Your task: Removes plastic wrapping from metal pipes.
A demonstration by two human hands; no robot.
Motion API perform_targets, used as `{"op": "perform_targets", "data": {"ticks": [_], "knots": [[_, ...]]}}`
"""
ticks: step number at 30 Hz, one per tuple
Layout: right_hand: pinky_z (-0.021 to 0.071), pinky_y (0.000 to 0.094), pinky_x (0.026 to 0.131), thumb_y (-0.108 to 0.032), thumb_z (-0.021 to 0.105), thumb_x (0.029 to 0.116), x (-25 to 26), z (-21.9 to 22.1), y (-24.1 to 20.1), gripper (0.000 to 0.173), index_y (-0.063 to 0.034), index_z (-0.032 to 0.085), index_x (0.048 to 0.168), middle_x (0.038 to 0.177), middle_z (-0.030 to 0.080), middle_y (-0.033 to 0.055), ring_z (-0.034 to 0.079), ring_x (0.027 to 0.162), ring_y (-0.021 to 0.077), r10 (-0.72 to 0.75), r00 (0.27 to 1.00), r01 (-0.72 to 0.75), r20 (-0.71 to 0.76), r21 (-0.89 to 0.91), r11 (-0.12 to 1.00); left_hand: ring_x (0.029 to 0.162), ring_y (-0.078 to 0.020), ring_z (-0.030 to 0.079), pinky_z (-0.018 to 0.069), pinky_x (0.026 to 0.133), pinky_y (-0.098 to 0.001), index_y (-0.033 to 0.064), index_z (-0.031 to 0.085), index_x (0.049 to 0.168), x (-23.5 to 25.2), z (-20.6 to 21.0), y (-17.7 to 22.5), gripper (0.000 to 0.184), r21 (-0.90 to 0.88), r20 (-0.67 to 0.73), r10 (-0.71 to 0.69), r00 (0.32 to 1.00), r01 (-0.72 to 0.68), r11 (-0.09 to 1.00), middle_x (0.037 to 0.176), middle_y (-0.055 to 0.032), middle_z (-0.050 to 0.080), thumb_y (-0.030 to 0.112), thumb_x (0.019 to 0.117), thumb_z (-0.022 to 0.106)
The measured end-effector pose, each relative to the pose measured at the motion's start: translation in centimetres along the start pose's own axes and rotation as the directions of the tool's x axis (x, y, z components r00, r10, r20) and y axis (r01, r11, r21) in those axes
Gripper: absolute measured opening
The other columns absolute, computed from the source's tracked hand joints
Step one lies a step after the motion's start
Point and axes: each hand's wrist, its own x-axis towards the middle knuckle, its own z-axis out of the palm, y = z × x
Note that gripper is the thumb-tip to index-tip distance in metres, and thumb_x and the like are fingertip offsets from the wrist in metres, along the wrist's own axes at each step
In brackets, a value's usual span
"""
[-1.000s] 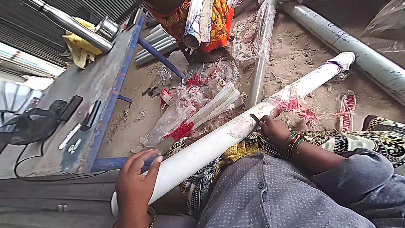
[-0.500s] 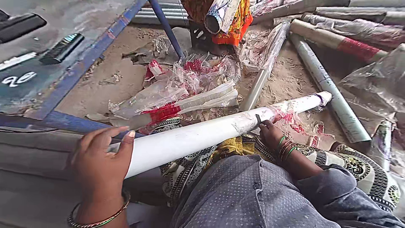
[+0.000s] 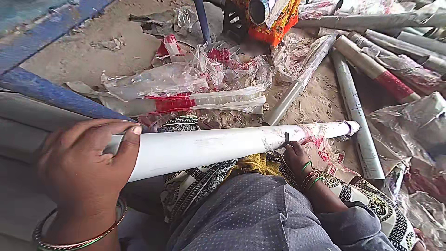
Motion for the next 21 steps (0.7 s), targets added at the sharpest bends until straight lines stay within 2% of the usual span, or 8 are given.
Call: {"op": "perform_targets", "data": {"ticks": [2,4,7,12,14,16,19,21], "knots": [[0.0508,0.0462,0.076,-0.020,0.038,0.1108,-0.6,0.0,-0.5,0.036,0.0035,0.058,0.128,0.086,0.064,0.0143,0.062,0.077,0.0248,-0.034,0.999,0.036,0.034,-0.061,0.997,0.122,-0.0394,0.060,0.0422,0.106,-0.0557,-0.0004,0.070,0.116,-0.2,0.2,-0.4,0.048,0.007,0.014,-0.021,1.000,0.020,1.000,0.125,-0.0235,0.066,0.042,0.1036,0.050],[0.0499,0.0386,0.070,-0.020,0.039,0.1100,-0.6,-0.1,-0.2,0.034,0.0022,0.059,0.125,0.079,0.059,0.0071,0.058,0.069,0.0165,-0.049,0.999,0.049,0.024,0.009,0.999,0.122,-0.0371,0.060,0.0427,0.106,-0.0546,0.0011,0.071,0.115,-0.3,0.2,-0.5,0.047,0.003,0.014,-0.037,0.999,0.037,0.999,0.124,-0.0216,0.066,0.042,0.1031,0.052],[0.0423,0.0221,0.054,-0.017,0.038,0.1096,0.3,0.4,1.1,0.025,0.0005,0.056,0.114,0.064,0.046,-0.0055,0.044,0.052,0.0022,-0.006,0.995,0.032,-0.095,0.276,0.961,0.119,-0.0403,0.062,0.0441,0.104,-0.0564,-0.0021,0.070,0.113,-0.1,0.2,-0.6,0.050,-0.033,0.012,-0.030,0.999,0.031,0.999,0.121,-0.0245,0.067,0.043,0.1027,0.051],[0.0471,0.0315,0.062,-0.020,0.039,0.1099,0.0,0.8,0.8,0.028,-0.0005,0.058,0.116,0.070,0.052,-0.0008,0.051,0.060,0.0086,-0.022,1.000,0.024,-0.020,0.117,0.993,0.117,-0.0416,0.062,0.0449,0.103,-0.0564,-0.0035,0.070,0.111,-0.1,0.2,-0.4,0.051,-0.026,0.008,-0.035,0.999,0.035,0.999,0.120,-0.0259,0.067,0.042,0.1034,0.050],[0.0486,0.0295,0.060,-0.020,0.041,0.1096,-0.8,0.9,0.3,0.028,-0.0002,0.058,0.118,0.070,0.053,-0.0010,0.052,0.059,0.0071,-0.047,0.999,0.045,0.011,0.105,0.993,0.117,-0.0407,0.062,0.0449,0.103,-0.0564,-0.0023,0.071,0.112,0.0,0.3,-0.4,0.050,-0.008,0.017,-0.044,0.999,0.044,0.999,0.120,-0.0252,0.067,0.043,0.1036,0.049],[0.0482,0.0280,0.060,-0.019,0.042,0.1088,-0.8,0.7,0.3,0.028,0.0007,0.060,0.117,0.070,0.054,-0.0012,0.052,0.058,0.0062,-0.064,0.998,0.063,0.002,0.146,0.987,0.118,-0.0406,0.062,0.0444,0.104,-0.0567,-0.0017,0.071,0.113,0.0,0.3,-0.5,0.051,0.002,0.019,-0.049,0.999,0.049,0.999,0.120,-0.0246,0.067,0.043,0.1037,0.049],[0.0403,0.0191,0.052,-0.016,0.041,0.1088,0.2,0.6,1.3,0.023,0.0010,0.057,0.110,0.063,0.046,-0.0070,0.043,0.051,0.0002,-0.021,0.991,0.063,-0.133,0.323,0.944,0.118,-0.0412,0.062,0.0446,0.103,-0.0578,-0.0018,0.070,0.113,-0.3,0.4,-0.9,0.051,0.004,0.020,-0.036,0.999,0.036,0.999,0.121,-0.0246,0.067,0.043,0.1041,0.048],[0.0399,0.0201,0.053,-0.015,0.041,0.1100,0.7,0.5,1.7,0.024,0.0024,0.056,0.111,0.064,0.046,-0.0059,0.042,0.052,0.0012,0.030,0.990,0.017,-0.141,0.323,0.946,0.118,-0.0418,0.062,0.0446,0.103,-0.0582,-0.0029,0.070,0.114,-0.4,0.4,-1.0,0.051,-0.005,0.013,-0.020,1.000,0.020,1.000,0.121,-0.0256,0.067,0.042,0.1045,0.047]]}}
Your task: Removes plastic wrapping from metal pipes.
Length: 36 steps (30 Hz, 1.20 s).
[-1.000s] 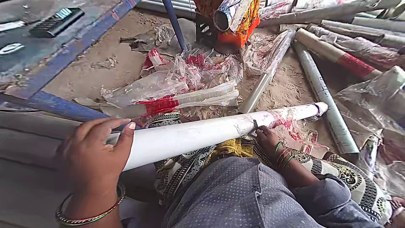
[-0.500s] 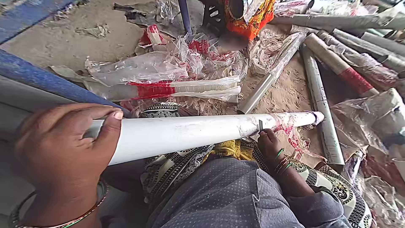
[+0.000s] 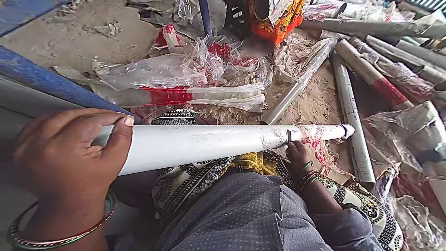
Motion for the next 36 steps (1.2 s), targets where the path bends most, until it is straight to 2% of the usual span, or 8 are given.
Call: {"op": "perform_targets", "data": {"ticks": [5,11,17,23,29,31,34,36], "knots": [[0.0447,0.0283,0.060,-0.019,0.042,0.1096,-1.4,0.6,-1.0,0.028,0.0011,0.058,0.118,0.069,0.050,-0.0018,0.047,0.058,0.0062,-0.047,0.989,0.073,0.141,-0.183,0.980,0.117,-0.0433,0.062,0.0447,0.102,-0.0591,-0.0030,0.069,0.114,0.1,0.2,0.1,0.053,0.000,0.001,-0.019,1.000,0.019,1.000,0.121,-0.0264,0.066,0.044,0.1043,0.046],[0.0375,0.0178,0.053,-0.013,0.039,0.1096,0.0,0.2,-0.2,0.021,0.0022,0.054,0.109,0.063,0.041,-0.0074,0.039,0.051,-0.0002,-0.017,1.000,0.017,-0.005,0.067,0.998,0.116,-0.0418,0.063,0.0451,0.102,-0.0576,-0.0024,0.070,0.112,-0.2,0.5,-0.6,0.051,-0.012,-0.019,0.022,1.000,-0.022,1.000,0.120,-0.0248,0.067,0.043,0.1047,0.047],[0.0479,0.0360,0.066,-0.021,0.040,0.1101,-1.5,0.7,-0.9,0.032,0.0014,0.059,0.122,0.074,0.055,0.0037,0.053,0.065,0.0130,-0.058,0.980,0.110,0.190,-0.277,0.955,0.117,-0.0430,0.062,0.0445,0.102,-0.0593,-0.0032,0.070,0.112,0.0,0.7,-0.4,0.052,-0.023,-0.020,0.007,1.000,-0.008,1.000,0.120,-0.0259,0.067,0.043,0.1046,0.047],[0.0386,0.0201,0.055,-0.015,0.037,0.1097,0.2,0.1,0.0,0.026,0.0028,0.055,0.113,0.065,0.042,-0.0072,0.040,0.054,0.0002,-0.045,0.999,0.044,-0.013,-0.051,0.998,0.115,-0.0434,0.063,0.0455,0.101,-0.0587,-0.0040,0.070,0.111,-0.3,0.4,-0.2,0.050,-0.038,-0.032,0.038,0.999,-0.039,0.999,0.117,-0.0270,0.068,0.040,0.1046,0.048],[0.0495,0.0406,0.068,-0.022,0.038,0.1108,-1.4,0.6,-1.6,0.034,0.0018,0.059,0.122,0.075,0.057,0.0068,0.057,0.067,0.0180,-0.043,0.989,0.093,0.144,-0.358,0.929,0.115,-0.0448,0.062,0.0453,0.100,-0.0599,-0.0048,0.069,0.111,0.1,0.5,-0.1,0.051,-0.024,-0.014,0.018,1.000,-0.018,1.000,0.118,-0.0278,0.067,0.041,0.1050,0.047],[0.0485,0.0370,0.066,-0.022,0.040,0.1095,-1.4,0.0,-1.7,0.033,0.0013,0.061,0.120,0.073,0.056,0.0040,0.055,0.064,0.0144,-0.075,0.988,0.115,0.138,-0.315,0.942,0.116,-0.0447,0.062,0.0447,0.101,-0.0600,-0.0047,0.069,0.112,0.2,0.4,0.1,0.052,-0.015,0.000,0.011,1.000,-0.011,1.000,0.120,-0.0276,0.067,0.041,0.1049,0.046],[0.0382,0.0194,0.054,-0.016,0.039,0.1090,-0.3,-0.2,-0.7,0.026,0.0024,0.057,0.111,0.064,0.042,-0.0080,0.040,0.053,-0.0003,-0.071,0.997,0.072,0.012,-0.085,0.994,0.115,-0.0434,0.063,0.0453,0.101,-0.0588,-0.0040,0.070,0.111,0.0,0.2,0.3,0.050,-0.019,-0.018,0.016,1.000,-0.016,1.000,0.118,-0.0269,0.068,0.040,0.1043,0.048],[0.0387,0.0217,0.056,-0.016,0.039,0.1103,0.3,-0.1,-0.4,0.025,0.0025,0.056,0.114,0.065,0.042,-0.0065,0.040,0.054,0.0016,-0.011,1.000,0.010,-0.004,-0.099,0.995,0.114,-0.0414,0.063,0.0461,0.100,-0.0573,-0.0025,0.070,0.110,-0.4,0.3,0.0,0.049,-0.018,-0.031,0.022,0.999,-0.023,1.000,0.117,-0.0249,0.068,0.041,0.1042,0.049]]}}
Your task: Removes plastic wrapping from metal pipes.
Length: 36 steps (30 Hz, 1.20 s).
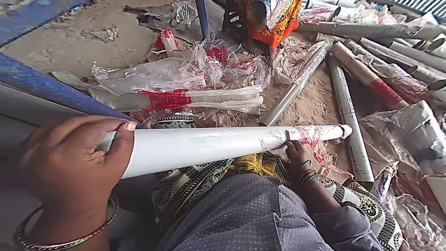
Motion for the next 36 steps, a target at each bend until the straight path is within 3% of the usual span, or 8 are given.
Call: {"op": "perform_targets", "data": {"ticks": [5,11,19,23,26,29,31,36], "knots": [[0.0487,0.0388,0.066,-0.022,0.037,0.1113,-1.8,0.4,-1.6,0.033,0.0002,0.058,0.123,0.073,0.055,0.0049,0.055,0.065,0.0167,-0.014,0.988,0.056,0.156,-0.265,0.963,0.114,-0.0440,0.063,0.0454,0.100,-0.0593,-0.0045,0.070,0.110,0.4,0.0,0.3,0.053,-0.002,0.010,-0.016,1.000,0.016,1.000,0.117,-0.0278,0.068,0.043,0.1040,0.048],[0.0391,0.0223,0.056,-0.017,0.039,0.1100,0.3,-0.6,0.0,0.028,0.0030,0.058,0.113,0.066,0.043,-0.0061,0.041,0.055,0.0018,-0.027,1.000,0.027,-0.007,0.018,0.999,0.113,-0.0445,0.063,0.0453,0.100,-0.0582,-0.0065,0.071,0.108,0.4,-0.5,1.2,0.051,0.031,0.015,-0.022,1.000,0.021,0.999,0.116,-0.0294,0.067,0.039,0.1042,0.049],[0.0528,0.0534,0.082,-0.025,0.036,0.1116,-2.4,0.5,-1.8,0.039,0.0017,0.056,0.132,0.095,0.068,0.0209,0.068,0.088,0.0345,-0.038,0.960,0.124,0.278,-0.299,0.946,0.108,-0.0468,0.065,0.0471,0.095,-0.0596,-0.0083,0.071,0.105,0.8,-0.6,1.8,0.050,0.030,0.018,-0.019,1.000,0.019,0.999,0.112,-0.0317,0.068,0.037,0.1041,0.050],[0.0484,0.0342,0.069,-0.019,0.035,0.1110,-0.7,-0.5,-0.7,0.035,0.0048,0.057,0.124,0.077,0.056,0.0047,0.055,0.068,0.0136,-0.032,0.996,0.044,0.083,-0.148,0.988,0.101,-0.0433,0.068,0.0494,0.091,-0.0546,-0.0085,0.072,0.099,0.9,-0.8,2.3,0.045,0.039,-0.018,0.029,0.999,-0.028,0.999,0.105,-0.0308,0.070,0.031,0.1041,0.052],[0.0487,0.0396,0.077,-0.021,0.033,0.1129,0.5,-1.0,0.0,0.037,0.0034,0.054,0.131,0.083,0.059,0.0095,0.057,0.075,0.0195,0.120,0.988,-0.101,0.099,-0.174,0.980,0.100,-0.0440,0.067,0.0495,0.092,-0.0541,-0.0091,0.072,0.097,1.0,-1.0,2.2,0.041,0.054,-0.023,0.077,0.997,-0.075,0.996,0.103,-0.0317,0.070,0.027,0.1038,0.054],[0.0503,0.0533,0.092,-0.023,0.033,0.1129,-1.2,-0.2,-1.8,0.041,0.0034,0.051,0.138,0.107,0.068,0.0247,0.068,0.100,0.0376,0.062,0.969,0.004,0.240,-0.267,0.964,0.102,-0.0437,0.068,0.0497,0.093,-0.0537,-0.0084,0.073,0.098,1.4,-0.9,2.4,0.040,0.077,-0.018,0.063,0.998,-0.061,0.995,0.103,-0.0313,0.070,0.027,0.1037,0.054],[0.0495,0.0554,0.092,-0.024,0.033,0.1130,-2.2,0.0,-2.8,0.041,0.0026,0.050,0.139,0.110,0.067,0.0268,0.067,0.102,0.0406,0.033,0.948,0.064,0.317,-0.290,0.955,0.103,-0.0448,0.067,0.0488,0.094,-0.0542,-0.0095,0.072,0.099,1.7,-0.9,2.9,0.041,0.085,-0.004,0.042,0.999,-0.042,0.996,0.104,-0.0324,0.070,0.027,0.1037,0.054],[0.0488,0.0393,0.077,-0.021,0.035,0.1125,-0.6,-1.4,-1.4,0.035,0.0034,0.057,0.127,0.085,0.060,0.0107,0.058,0.077,0.0201,0.039,0.990,-0.024,0.132,-0.112,0.993,0.105,-0.0455,0.067,0.0492,0.095,-0.0523,-0.0090,0.073,0.101,1.8,-1.4,4.3,0.038,0.110,0.017,0.046,0.999,-0.047,0.993,0.105,-0.0322,0.070,0.024,0.1038,0.055]]}}
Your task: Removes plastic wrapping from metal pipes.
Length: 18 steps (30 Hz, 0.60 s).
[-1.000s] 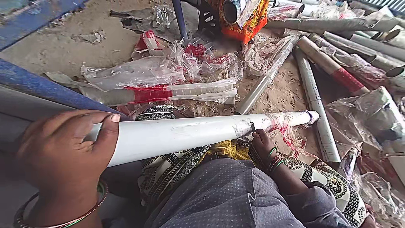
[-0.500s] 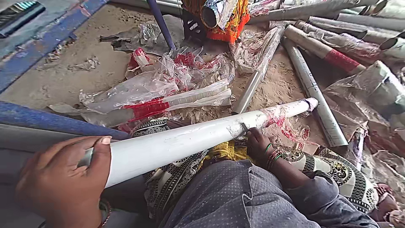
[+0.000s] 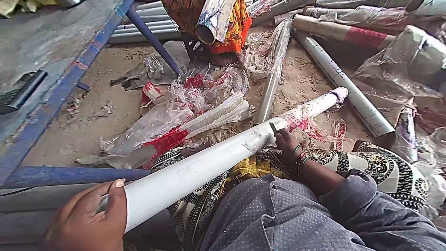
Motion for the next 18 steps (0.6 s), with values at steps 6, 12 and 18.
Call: {"op": "perform_targets", "data": {"ticks": [6,12,18], "knots": [[0.0463,0.0553,0.100,-0.025,0.031,0.1141,-0.8,0.9,-1.4,0.044,0.0015,0.047,0.145,0.120,0.065,0.0288,0.064,0.114,0.0419,0.039,0.977,-0.001,0.209,-0.179,0.984,0.107,-0.0454,0.066,0.0480,0.096,-0.0500,-0.0107,0.072,0.099,0.5,-0.4,1.1,0.038,0.026,0.012,-0.004,1.000,0.004,1.000,0.104,-0.0330,0.069,0.022,0.1032,0.054],[0.0491,0.0471,0.091,-0.019,0.035,0.1129,-0.4,0.0,-0.7,0.038,0.0047,0.053,0.136,0.103,0.066,0.0232,0.064,0.095,0.0324,0.003,0.997,-0.005,0.080,0.024,1.000,0.107,-0.0462,0.065,0.0476,0.097,-0.0497,-0.0124,0.072,0.100,0.8,-0.4,1.5,0.037,0.017,0.002,-0.007,1.000,0.007,1.000,0.105,-0.0342,0.069,0.020,0.1028,0.054],[0.0462,0.0548,0.100,-0.024,0.034,0.1137,-0.4,0.2,-0.5,0.041,0.0011,0.051,0.141,0.116,0.066,0.0276,0.065,0.111,0.0408,0.045,0.987,-0.028,0.155,-0.107,0.994,0.107,-0.0452,0.065,0.0476,0.097,-0.0500,-0.0119,0.072,0.101,0.9,-0.5,1.8,0.037,0.038,0.020,-0.007,1.000,0.006,0.999,0.106,-0.0336,0.069,0.020,0.1031,0.053]]}}
